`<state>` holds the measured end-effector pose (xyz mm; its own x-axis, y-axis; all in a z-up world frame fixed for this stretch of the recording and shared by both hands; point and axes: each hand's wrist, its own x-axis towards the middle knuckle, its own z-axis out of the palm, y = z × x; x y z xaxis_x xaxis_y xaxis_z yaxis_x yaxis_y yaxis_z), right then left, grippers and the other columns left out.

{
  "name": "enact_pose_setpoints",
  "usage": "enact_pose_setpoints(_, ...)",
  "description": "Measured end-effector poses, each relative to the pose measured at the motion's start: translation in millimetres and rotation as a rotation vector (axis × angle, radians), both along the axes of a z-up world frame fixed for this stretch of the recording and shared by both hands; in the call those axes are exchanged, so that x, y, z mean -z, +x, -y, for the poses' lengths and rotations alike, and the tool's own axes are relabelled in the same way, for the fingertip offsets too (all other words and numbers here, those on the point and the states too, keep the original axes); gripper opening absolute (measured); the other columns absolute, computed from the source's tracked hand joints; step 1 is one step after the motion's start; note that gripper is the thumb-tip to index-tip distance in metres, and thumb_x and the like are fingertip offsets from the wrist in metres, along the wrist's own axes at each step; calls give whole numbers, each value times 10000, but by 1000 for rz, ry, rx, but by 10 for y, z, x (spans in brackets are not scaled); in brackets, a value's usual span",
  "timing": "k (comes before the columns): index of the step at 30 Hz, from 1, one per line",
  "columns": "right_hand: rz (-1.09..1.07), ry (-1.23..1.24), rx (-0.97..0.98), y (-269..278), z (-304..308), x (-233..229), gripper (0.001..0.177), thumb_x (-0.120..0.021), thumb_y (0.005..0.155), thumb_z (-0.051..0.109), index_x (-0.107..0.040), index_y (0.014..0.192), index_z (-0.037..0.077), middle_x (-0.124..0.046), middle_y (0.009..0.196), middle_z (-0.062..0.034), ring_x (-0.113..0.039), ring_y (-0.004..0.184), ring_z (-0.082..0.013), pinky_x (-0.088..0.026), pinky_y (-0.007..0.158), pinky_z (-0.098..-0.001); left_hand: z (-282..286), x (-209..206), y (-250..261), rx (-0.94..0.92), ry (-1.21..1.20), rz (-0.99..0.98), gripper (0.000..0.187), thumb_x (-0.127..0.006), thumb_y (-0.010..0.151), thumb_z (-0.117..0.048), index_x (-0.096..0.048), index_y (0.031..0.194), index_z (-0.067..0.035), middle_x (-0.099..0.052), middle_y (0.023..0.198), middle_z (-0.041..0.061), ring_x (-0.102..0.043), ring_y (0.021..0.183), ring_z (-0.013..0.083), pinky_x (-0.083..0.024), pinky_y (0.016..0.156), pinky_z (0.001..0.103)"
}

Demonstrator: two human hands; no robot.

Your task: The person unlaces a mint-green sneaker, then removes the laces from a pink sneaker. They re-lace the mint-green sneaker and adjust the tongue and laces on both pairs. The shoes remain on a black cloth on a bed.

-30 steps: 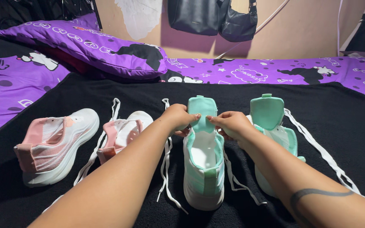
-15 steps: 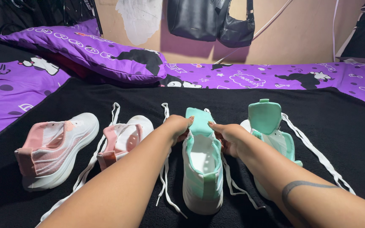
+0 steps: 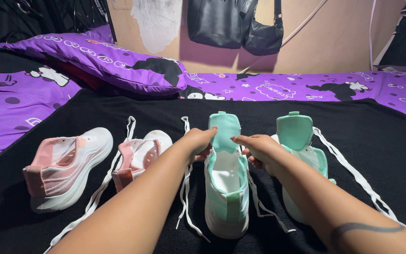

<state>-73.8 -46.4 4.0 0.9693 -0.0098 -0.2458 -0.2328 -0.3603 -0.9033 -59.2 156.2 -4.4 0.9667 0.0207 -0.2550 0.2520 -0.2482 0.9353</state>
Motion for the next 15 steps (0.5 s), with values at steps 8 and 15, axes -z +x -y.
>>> enact_pose_setpoints(8,73,-269,-159,-261,-9,-148,536,-807,792,417,-757,1182,53,-608,676,-25,-441,494,-89,-333,445,-272,-83,-253,-262,245,606,-80,694,-727,830,-638,-691,1065,14,-700,913,129,-651,656,165,-527,588,308)
enact_pose_setpoints(15,40,-75,-162,-74,185,-40,228,-712,873,128,-793,1070,48,-560,639,-30,-426,488,-117,-334,439,-279,-166,-230,-329,223,471,-148,346,-616,909,-376,-693,921,-39,-624,736,38,-555,533,124,-541,506,282)
